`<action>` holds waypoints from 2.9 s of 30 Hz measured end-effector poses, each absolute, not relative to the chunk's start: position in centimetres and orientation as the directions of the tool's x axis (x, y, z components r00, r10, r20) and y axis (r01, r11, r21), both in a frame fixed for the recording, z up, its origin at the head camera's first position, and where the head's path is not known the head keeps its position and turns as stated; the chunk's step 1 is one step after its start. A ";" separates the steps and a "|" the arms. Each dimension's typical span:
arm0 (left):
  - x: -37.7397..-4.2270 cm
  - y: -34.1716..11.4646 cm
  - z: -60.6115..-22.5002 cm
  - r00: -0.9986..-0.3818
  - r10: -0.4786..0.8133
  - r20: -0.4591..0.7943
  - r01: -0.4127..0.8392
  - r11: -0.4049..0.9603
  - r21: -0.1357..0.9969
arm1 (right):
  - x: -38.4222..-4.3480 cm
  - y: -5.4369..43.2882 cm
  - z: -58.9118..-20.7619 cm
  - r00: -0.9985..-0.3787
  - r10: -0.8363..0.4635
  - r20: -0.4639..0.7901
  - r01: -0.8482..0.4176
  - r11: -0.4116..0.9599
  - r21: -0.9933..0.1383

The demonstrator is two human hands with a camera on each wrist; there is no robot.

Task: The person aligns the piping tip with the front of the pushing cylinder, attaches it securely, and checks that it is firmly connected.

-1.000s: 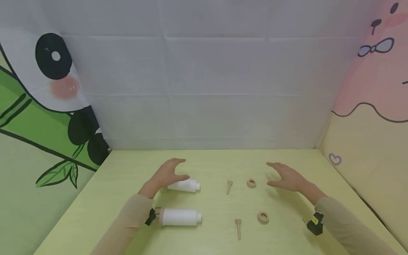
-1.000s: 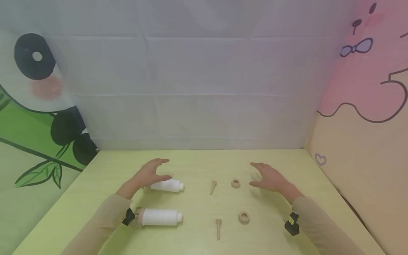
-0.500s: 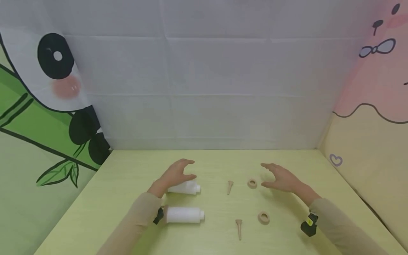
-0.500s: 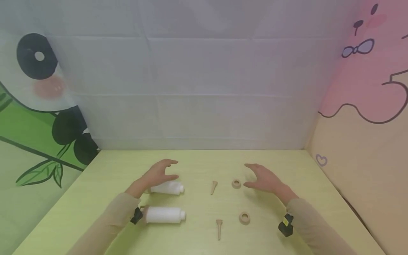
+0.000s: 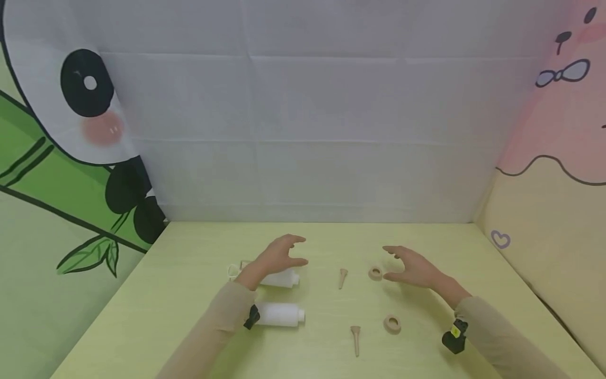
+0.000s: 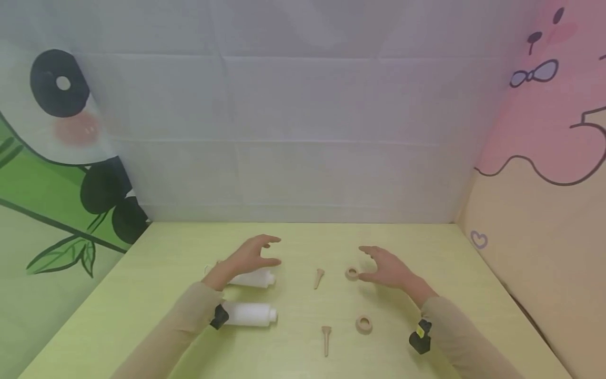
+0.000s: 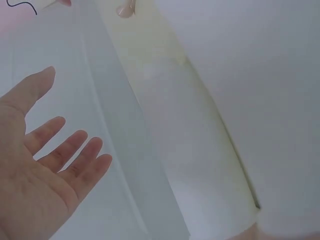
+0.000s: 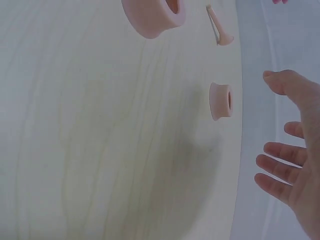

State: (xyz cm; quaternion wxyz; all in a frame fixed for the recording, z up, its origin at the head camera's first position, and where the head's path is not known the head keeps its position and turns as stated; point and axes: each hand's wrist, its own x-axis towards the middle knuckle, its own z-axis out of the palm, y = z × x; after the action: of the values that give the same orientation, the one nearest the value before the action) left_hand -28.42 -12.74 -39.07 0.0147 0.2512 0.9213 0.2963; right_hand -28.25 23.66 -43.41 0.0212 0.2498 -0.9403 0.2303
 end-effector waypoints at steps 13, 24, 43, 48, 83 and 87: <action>-28.4 -9.8 -39.9 -0.858 0.507 0.089 0.443 0.641 0.627 | -28.0 22.7 -44.0 -0.870 -0.476 0.128 -0.472 0.731 -0.492; -28.0 -7.8 -40.4 -0.842 0.534 0.076 0.425 0.568 0.705 | -27.9 21.6 -44.7 -0.848 -0.512 0.133 -0.485 0.653 -0.581; -28.1 -5.5 -42.2 -0.898 0.440 0.018 0.287 0.553 0.783 | -27.8 21.1 -45.2 -0.878 -0.462 0.124 -0.413 0.603 -0.683; -28.2 -4.9 -42.9 -0.900 0.435 0.024 0.284 0.545 0.788 | -27.9 21.1 -45.8 -0.887 -0.438 0.148 -0.416 0.617 -0.668; -28.9 -2.5 -45.3 -0.945 0.327 -0.022 0.152 0.496 0.855 | -29.1 20.9 -47.6 -0.889 -0.420 0.182 -0.426 0.612 -0.667; -28.7 -2.2 -45.2 -0.946 0.324 -0.021 0.161 0.525 0.836 | -29.0 20.9 -47.7 -0.888 -0.423 0.181 -0.424 0.600 -0.679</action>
State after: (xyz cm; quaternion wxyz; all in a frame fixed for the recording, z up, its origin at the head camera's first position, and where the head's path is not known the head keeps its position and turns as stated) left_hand -28.70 -2.20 -45.20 0.0871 0.1396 0.8689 0.4669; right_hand -29.02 20.90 -47.65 0.0004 0.2368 -0.8943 0.3796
